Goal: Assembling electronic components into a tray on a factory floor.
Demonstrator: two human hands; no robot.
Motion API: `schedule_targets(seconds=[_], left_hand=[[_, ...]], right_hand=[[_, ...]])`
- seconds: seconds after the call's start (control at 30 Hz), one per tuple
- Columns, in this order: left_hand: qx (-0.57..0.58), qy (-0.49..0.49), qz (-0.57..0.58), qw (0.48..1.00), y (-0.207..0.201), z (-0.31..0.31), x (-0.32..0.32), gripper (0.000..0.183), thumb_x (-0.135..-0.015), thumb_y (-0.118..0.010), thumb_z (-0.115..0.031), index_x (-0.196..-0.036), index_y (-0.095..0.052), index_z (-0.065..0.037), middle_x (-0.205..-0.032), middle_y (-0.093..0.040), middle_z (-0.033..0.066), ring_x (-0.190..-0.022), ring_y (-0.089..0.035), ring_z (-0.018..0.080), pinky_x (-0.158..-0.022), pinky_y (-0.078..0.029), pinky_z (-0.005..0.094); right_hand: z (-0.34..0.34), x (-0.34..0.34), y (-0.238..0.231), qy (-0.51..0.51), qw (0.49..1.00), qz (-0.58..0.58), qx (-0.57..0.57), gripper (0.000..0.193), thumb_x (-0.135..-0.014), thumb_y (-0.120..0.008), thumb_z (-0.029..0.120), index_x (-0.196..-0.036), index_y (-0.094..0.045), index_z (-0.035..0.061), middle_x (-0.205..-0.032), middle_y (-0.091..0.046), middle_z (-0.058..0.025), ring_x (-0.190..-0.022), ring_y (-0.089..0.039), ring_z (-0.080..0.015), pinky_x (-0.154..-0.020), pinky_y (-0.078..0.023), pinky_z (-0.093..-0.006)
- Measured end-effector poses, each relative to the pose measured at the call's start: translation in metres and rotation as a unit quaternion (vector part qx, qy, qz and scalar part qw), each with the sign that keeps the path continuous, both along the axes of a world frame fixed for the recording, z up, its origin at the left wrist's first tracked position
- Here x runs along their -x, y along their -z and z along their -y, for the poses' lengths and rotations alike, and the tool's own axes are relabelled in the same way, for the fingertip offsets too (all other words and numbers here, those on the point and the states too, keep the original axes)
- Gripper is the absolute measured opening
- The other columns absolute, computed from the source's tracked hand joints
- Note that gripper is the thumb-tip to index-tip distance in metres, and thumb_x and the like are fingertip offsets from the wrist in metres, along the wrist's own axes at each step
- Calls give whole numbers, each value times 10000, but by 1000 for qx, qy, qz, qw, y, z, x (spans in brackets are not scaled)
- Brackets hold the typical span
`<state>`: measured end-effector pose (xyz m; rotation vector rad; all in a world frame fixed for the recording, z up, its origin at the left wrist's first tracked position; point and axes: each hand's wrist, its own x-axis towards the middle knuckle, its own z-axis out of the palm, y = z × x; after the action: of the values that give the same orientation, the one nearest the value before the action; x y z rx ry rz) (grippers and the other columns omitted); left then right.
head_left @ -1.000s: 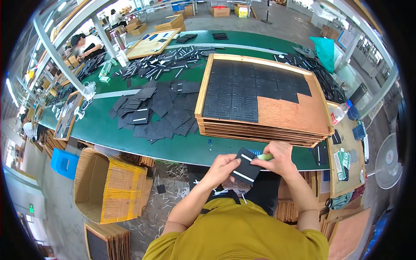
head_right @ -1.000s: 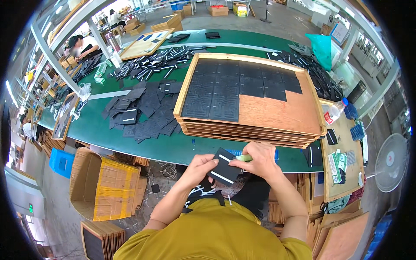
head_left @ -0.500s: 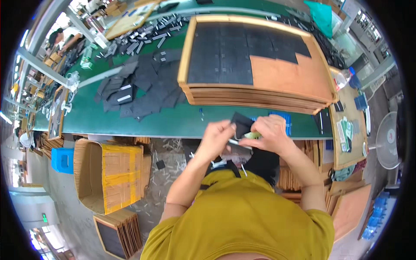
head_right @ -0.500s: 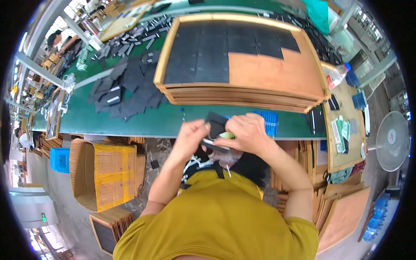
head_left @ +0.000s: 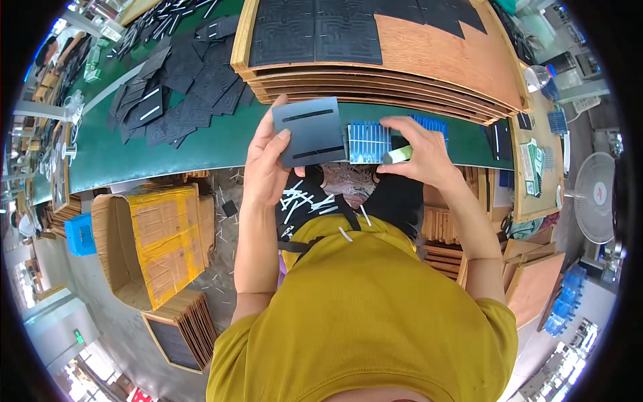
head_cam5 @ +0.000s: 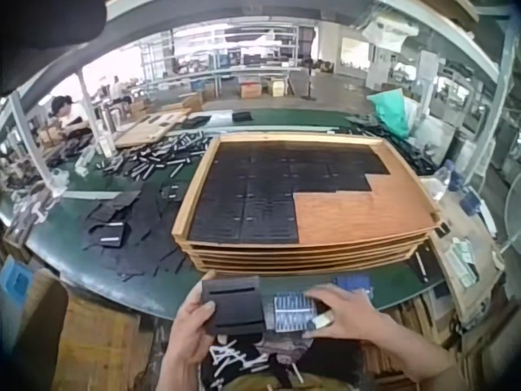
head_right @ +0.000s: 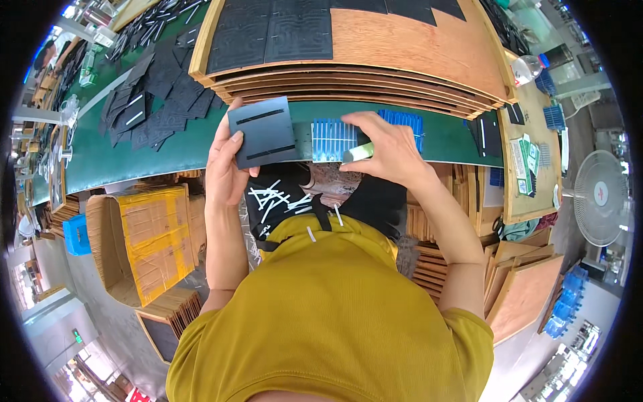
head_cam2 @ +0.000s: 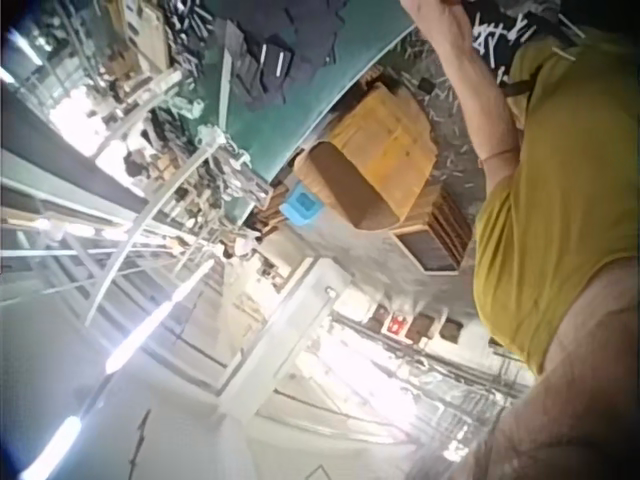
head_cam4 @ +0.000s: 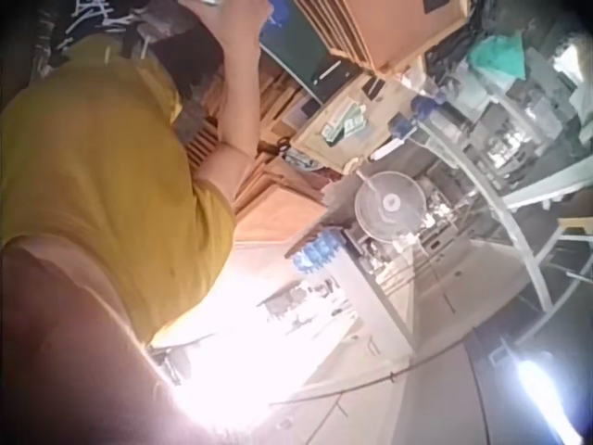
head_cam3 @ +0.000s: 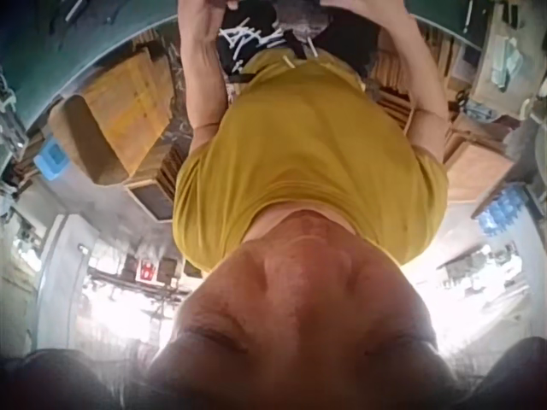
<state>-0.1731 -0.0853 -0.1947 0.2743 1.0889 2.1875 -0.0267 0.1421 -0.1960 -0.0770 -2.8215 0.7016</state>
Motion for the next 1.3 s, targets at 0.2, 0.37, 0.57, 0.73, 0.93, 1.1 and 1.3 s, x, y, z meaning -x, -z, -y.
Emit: schedule_targets(seconds=[0.2, 0.37, 0.57, 0.73, 0.93, 1.1, 1.3], left_hand=[[-31, 30, 17, 999, 7, 2, 1, 510, -866, -485, -58, -1352, -336, -23, -1135, -556, 119, -809, -624, 154, -474, -531, 252], [-25, 27, 42, 998, 8, 3, 3, 495, -873, -480, -136, -1336, -353, -15, -1120, -562, 123, -830, -628, 168, -476, -544, 277], [48, -2, -3, 999, 8, 0, 7, 441, -918, -427, -225, -1311, -388, -29, -1070, -587, 111, -839, -628, 178, -496, -552, 295], [12, 68, -23, 997, 6, -11, -4, 488, -940, -388, -318, -1307, -384, 4, -1122, -559, 117, -902, -595, 168, -548, -545, 278], [-17, 117, 16, 993, -3, -24, -17, 504, -957, -339, -363, -1304, -395, -1, -1108, -551, 97, -928, -574, 150, -705, -519, 259], [-29, 132, 10, 991, -5, -25, -16, 519, -958, -331, -380, -1304, -391, 2, -1090, -557, 104, -880, -589, 140, -633, -535, 247], [-8, 112, 9, 994, -7, -26, -17, 527, -956, -323, -388, -1300, -391, 6, -1080, -564, 111, -884, -589, 145, -582, -538, 238]], right_hand=[[6, 5, -4, -6, 997, 78, 15, 853, -528, -826, 300, -1279, -442, 167, -1246, -526, -65, -1039, -566, -276, -768, -475, -346], [9, 7, -9, -12, 999, 29, -3, 802, -549, -813, 275, -1257, -460, 146, -1219, -545, -66, -1016, -578, -265, -725, -483, -331], [5, 10, -14, -96, 981, -99, -139, 710, -577, -799, 302, -1185, -507, 80, -1180, -574, -96, -924, -624, -236, -635, -487, -275], [21, 15, -24, -127, 970, -191, -86, 742, -564, -819, 357, -1156, -510, 33, -1124, -594, -176, -939, -627, -286, -706, -513, -302], [38, 18, -23, -75, 966, -246, -15, 766, -562, -839, 328, -1162, -500, -8, -1110, -591, -212, -993, -605, -329, -814, -506, -348], [36, 16, -22, -71, 970, -230, -17, 776, -559, -839, 332, -1171, -498, -3, -1111, -595, -198, -994, -606, -323, -812, -507, -344], [36, 15, -24, -60, 977, -204, -23, 782, -549, -838, 328, -1176, -496, 8, -1116, -599, -178, -998, -608, -306, -801, -510, -333]])
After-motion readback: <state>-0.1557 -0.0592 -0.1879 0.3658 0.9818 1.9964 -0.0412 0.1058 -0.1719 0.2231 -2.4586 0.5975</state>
